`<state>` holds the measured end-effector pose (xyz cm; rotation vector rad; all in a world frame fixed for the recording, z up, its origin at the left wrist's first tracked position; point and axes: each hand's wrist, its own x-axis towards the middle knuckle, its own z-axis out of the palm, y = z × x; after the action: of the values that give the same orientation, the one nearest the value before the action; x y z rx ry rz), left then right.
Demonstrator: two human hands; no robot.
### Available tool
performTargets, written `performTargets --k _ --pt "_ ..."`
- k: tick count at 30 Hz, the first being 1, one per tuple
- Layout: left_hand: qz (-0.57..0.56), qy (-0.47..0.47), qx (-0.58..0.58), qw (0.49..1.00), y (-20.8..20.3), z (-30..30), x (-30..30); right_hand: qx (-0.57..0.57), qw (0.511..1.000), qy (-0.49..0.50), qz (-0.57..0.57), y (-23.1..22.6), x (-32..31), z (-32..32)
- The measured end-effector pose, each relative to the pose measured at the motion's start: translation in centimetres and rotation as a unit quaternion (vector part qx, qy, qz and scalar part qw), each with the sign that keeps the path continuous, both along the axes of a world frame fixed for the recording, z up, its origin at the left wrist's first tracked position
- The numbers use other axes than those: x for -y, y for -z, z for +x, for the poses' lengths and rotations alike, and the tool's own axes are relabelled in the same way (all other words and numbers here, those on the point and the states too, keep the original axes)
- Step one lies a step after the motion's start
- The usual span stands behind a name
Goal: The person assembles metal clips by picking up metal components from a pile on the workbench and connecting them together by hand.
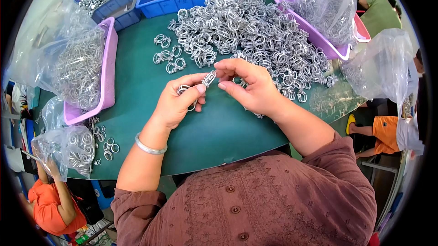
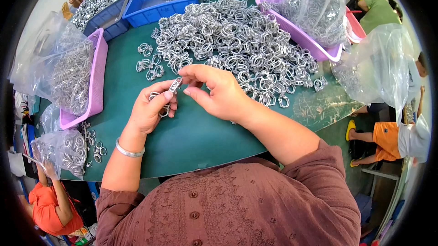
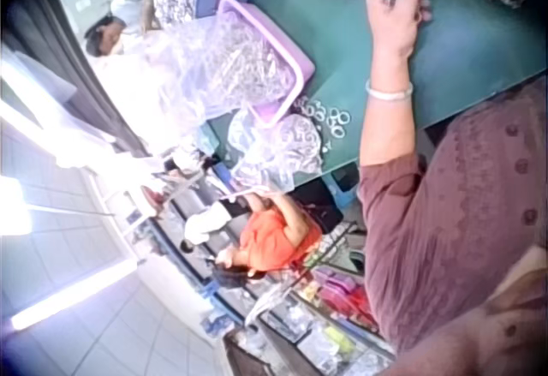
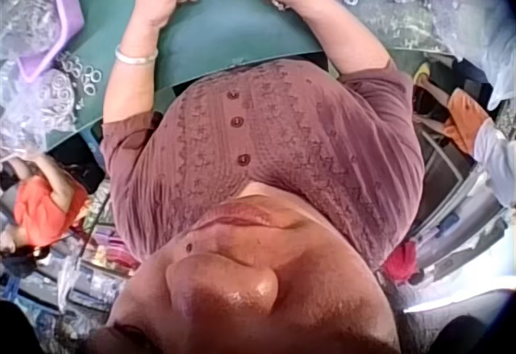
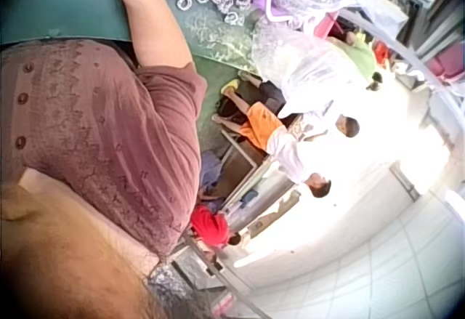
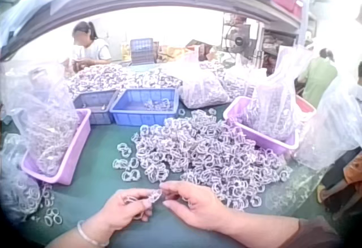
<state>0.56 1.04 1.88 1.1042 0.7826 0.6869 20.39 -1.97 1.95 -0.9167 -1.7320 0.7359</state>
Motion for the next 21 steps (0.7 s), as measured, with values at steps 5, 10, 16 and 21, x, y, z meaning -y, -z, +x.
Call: performTargets --k 5,10,16,21 --pt "-0.041 0.015 0.021 0.999 0.42 -0.22 -0.05 0.009 1.000 0.001 0.000 -0.11 0.03 0.07" --pt "-0.079 0.032 0.057 0.995 0.65 -0.33 -0.16 0.012 1.000 0.001 0.004 -0.23 -0.03 0.06" --pt "-0.090 0.054 0.058 0.993 0.59 -0.48 -0.22 0.014 1.000 0.001 -0.018 -0.18 0.22 0.05" --pt "-0.143 0.050 0.115 0.982 0.84 -0.40 -0.01 -0.009 0.999 -0.015 -0.042 0.02 0.45 0.13"
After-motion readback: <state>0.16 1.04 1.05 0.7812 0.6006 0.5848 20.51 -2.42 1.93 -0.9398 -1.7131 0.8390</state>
